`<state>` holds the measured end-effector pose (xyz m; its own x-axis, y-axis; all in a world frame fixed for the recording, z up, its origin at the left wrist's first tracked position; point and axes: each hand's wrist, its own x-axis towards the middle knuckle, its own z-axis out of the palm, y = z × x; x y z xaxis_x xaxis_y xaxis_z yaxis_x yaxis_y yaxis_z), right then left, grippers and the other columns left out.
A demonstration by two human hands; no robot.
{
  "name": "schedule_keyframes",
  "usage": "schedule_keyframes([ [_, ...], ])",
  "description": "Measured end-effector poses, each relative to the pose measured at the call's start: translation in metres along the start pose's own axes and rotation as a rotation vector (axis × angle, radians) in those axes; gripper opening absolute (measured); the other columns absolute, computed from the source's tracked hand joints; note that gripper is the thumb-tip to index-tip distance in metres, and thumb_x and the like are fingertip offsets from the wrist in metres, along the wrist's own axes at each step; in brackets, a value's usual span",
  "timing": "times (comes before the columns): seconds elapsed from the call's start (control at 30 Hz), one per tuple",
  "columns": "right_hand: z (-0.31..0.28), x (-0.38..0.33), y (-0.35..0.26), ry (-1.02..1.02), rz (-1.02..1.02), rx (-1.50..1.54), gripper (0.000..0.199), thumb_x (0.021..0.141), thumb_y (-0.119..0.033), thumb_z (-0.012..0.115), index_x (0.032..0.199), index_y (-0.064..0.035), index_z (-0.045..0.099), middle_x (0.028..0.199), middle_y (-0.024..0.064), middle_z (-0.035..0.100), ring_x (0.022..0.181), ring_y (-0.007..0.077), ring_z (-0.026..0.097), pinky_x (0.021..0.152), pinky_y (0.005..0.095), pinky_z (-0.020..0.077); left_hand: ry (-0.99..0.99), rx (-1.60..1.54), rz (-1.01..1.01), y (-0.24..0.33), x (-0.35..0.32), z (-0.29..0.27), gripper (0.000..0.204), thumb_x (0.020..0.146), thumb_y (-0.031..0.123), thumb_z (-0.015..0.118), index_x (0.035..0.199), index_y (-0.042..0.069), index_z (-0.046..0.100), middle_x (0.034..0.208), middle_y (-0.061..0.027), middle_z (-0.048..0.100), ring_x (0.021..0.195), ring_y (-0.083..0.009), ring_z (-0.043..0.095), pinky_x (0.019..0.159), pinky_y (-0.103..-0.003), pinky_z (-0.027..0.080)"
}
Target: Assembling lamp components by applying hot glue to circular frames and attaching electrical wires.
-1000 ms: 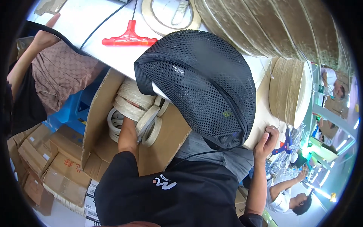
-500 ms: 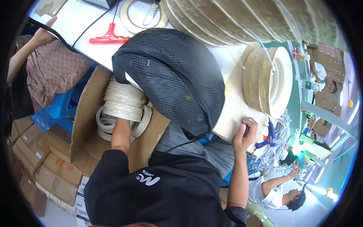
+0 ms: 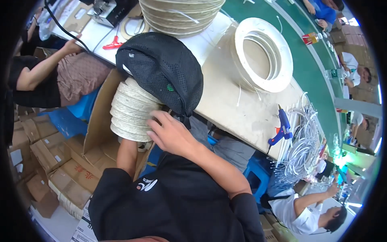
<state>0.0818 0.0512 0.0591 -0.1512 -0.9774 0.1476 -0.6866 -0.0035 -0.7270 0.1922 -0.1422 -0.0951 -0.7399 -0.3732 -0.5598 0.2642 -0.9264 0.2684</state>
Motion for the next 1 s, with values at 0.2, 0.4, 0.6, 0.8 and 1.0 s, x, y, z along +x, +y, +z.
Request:
schedule_keyframes([
  [0.2, 0.018, 0.009, -0.008, 0.037, 0.006, -0.059, 0.09, 0.076, -0.045, 0.081, 0.145, -0.0033, 0.041, 0.151, 0.0314, 0.03, 0.137, 0.0502, 0.036, 0.112, 0.0542, 0.0348, -0.096, 0.173, 0.001, -0.023, -0.076, 0.075, 0.059, 0.102, 0.04, 0.049, 0.153, 0.013, 0.036, 0.153, -0.0105, 0.044, 0.135, -0.0272, 0.047, 0.111, -0.043, 0.041],
  [0.4, 0.036, 0.0, -0.054, 0.122, -0.057, 0.048, 0.123, 0.068, -0.062, 0.081, 0.159, -0.0077, 0.018, 0.158, 0.0352, 0.012, 0.146, 0.0543, 0.015, 0.115, 0.0676, 0.0171, -0.197, 0.352, -0.042, -0.025, -0.149, 0.099, 0.062, 0.101, 0.04, 0.053, 0.154, 0.013, 0.034, 0.155, -0.0101, 0.042, 0.137, -0.0267, 0.046, 0.112, -0.043, 0.04],
  [0.6, -0.02, -0.048, -0.101, 0.379, 0.084, 0.48, 0.134, 0.073, -0.049, 0.086, 0.156, 0.0016, -0.007, 0.158, 0.0315, 0.006, 0.148, 0.048, 0.013, 0.121, 0.0472, 0.0193, -0.233, 0.493, -0.011, 0.02, -0.204, 0.133, 0.065, 0.101, 0.04, 0.056, 0.155, 0.013, 0.033, 0.156, -0.0096, 0.041, 0.139, -0.0263, 0.044, 0.113, -0.043, 0.039],
  [0.8, -0.031, -0.129, -0.096, 0.581, 0.089, 0.764, 0.139, 0.075, -0.033, 0.089, 0.153, -0.0019, -0.021, 0.16, 0.0252, 0.005, 0.15, 0.0358, 0.013, 0.122, 0.0441, 0.0162, -0.64, 1.83, 0.382, -0.058, -0.184, 0.225, 0.058, 0.095, 0.02, 0.059, 0.148, 0.005, 0.041, 0.14, -0.0143, 0.054, 0.122, -0.0225, 0.058, 0.098, -0.037, 0.05],
  [1.0, -0.03, -0.179, -0.061, 0.823, 0.231, 0.999, 0.115, 0.086, -0.028, 0.08, 0.153, -0.0063, -0.012, 0.148, 0.0151, 0.025, 0.139, 0.0255, 0.032, 0.115, 0.0419, 0.0292, -0.649, 1.924, 0.165, -0.068, -0.134, 0.257, 0.058, 0.096, 0.022, 0.06, 0.148, 0.005, 0.04, 0.138, -0.0144, 0.055, 0.118, -0.0226, 0.059, 0.095, -0.037, 0.051],
])
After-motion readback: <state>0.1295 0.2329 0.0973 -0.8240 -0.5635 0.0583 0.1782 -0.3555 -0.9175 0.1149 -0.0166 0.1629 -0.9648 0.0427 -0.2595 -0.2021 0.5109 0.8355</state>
